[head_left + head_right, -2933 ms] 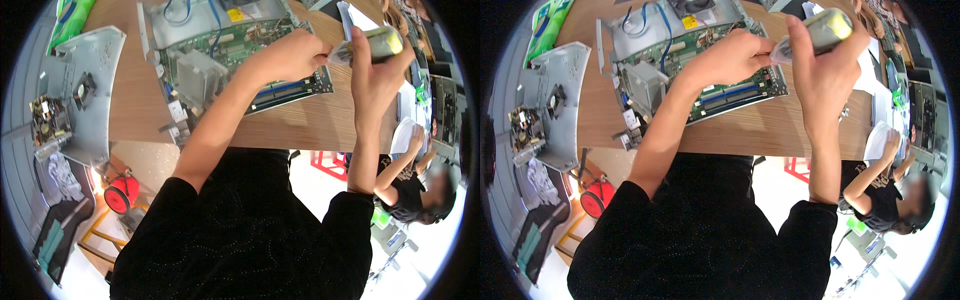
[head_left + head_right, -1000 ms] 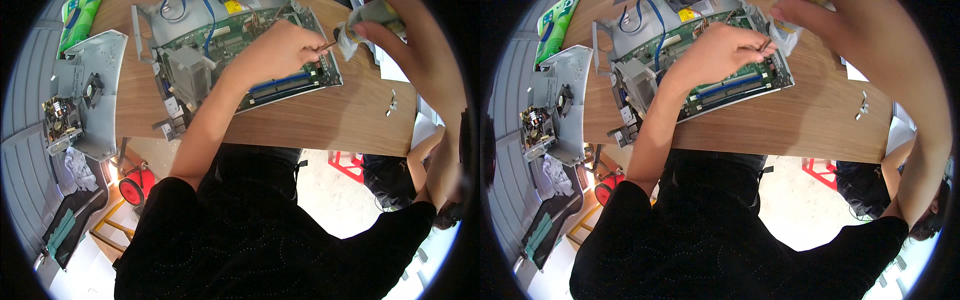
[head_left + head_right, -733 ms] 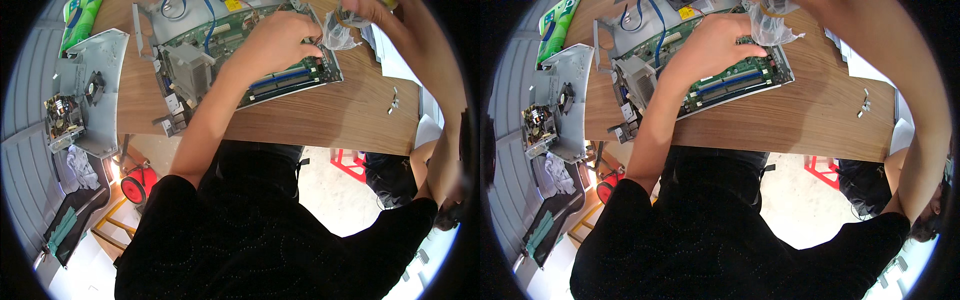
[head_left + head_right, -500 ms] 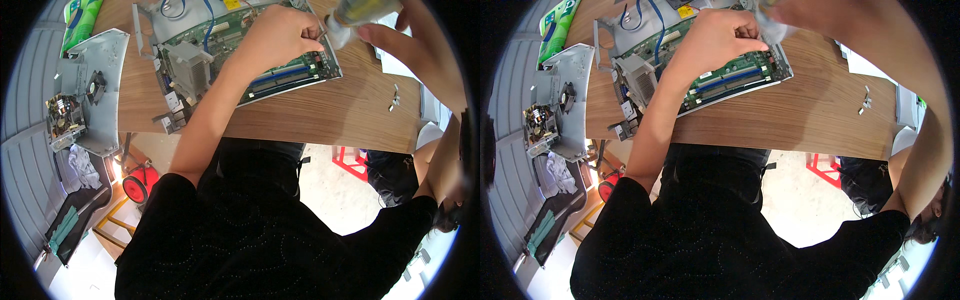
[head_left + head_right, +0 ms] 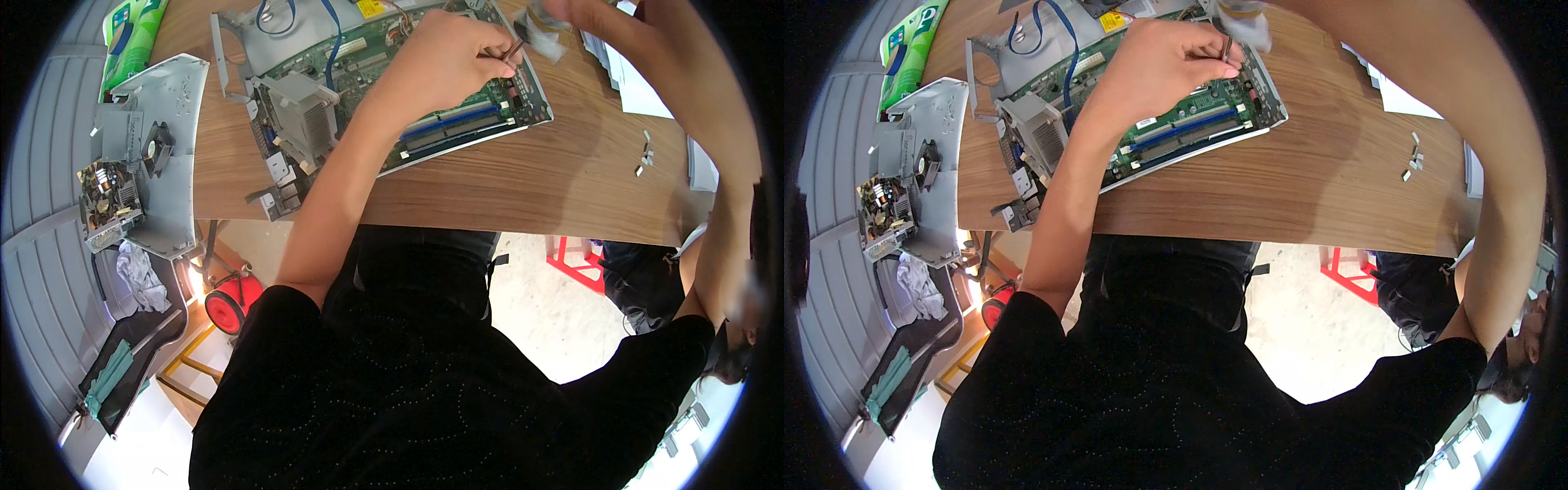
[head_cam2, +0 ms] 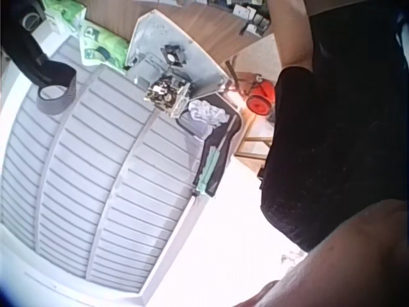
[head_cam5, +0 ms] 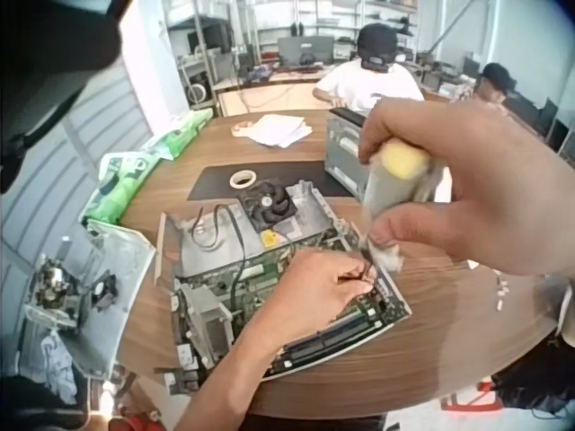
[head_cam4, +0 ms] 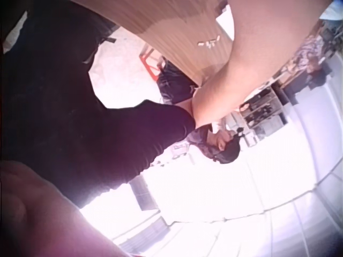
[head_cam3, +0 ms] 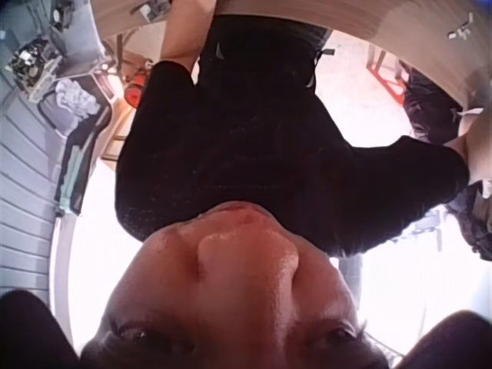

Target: The person unscrews and removes a heatsink and fan from a motherboard using a screwdriver, then removes a power supply unit from a computer chassis and handles its internal components.

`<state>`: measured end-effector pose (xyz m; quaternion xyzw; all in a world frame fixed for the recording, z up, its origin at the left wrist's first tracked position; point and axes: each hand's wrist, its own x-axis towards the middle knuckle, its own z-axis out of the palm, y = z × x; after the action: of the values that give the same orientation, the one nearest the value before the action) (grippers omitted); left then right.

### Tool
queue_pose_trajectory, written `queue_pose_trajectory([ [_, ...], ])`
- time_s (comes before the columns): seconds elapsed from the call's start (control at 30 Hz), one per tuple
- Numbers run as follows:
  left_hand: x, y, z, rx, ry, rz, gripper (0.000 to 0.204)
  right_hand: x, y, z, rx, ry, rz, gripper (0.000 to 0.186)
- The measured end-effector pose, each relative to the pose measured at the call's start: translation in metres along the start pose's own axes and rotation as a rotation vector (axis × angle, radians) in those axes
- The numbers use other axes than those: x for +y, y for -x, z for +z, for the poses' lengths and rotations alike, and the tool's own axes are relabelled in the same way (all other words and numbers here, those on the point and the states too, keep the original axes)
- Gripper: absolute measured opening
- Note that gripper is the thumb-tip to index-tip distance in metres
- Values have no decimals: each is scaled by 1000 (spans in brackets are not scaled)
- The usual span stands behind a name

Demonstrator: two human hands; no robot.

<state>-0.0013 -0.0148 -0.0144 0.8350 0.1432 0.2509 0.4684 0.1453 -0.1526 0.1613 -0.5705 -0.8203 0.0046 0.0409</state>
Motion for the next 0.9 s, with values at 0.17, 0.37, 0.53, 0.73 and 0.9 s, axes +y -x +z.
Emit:
queue_pose_trajectory([
  [0.17,-1,2,-1,-1,-332,90,20,1,5,1,24,8,17,28],
  [0.37,-27,10,-9,-115,-394,90,22,7,19,1,117,3,129,30],
  [0.53,-44,13,3,-232,-490,127,18,16,32,1,240,-20,283,30],
  [0.73,-46,9,14,-224,-461,217,18,23,43,3,355,-59,401,32],
  [0.9,-43,8,14,-205,-530,249,13,27,54,10,421,-80,450,33],
])
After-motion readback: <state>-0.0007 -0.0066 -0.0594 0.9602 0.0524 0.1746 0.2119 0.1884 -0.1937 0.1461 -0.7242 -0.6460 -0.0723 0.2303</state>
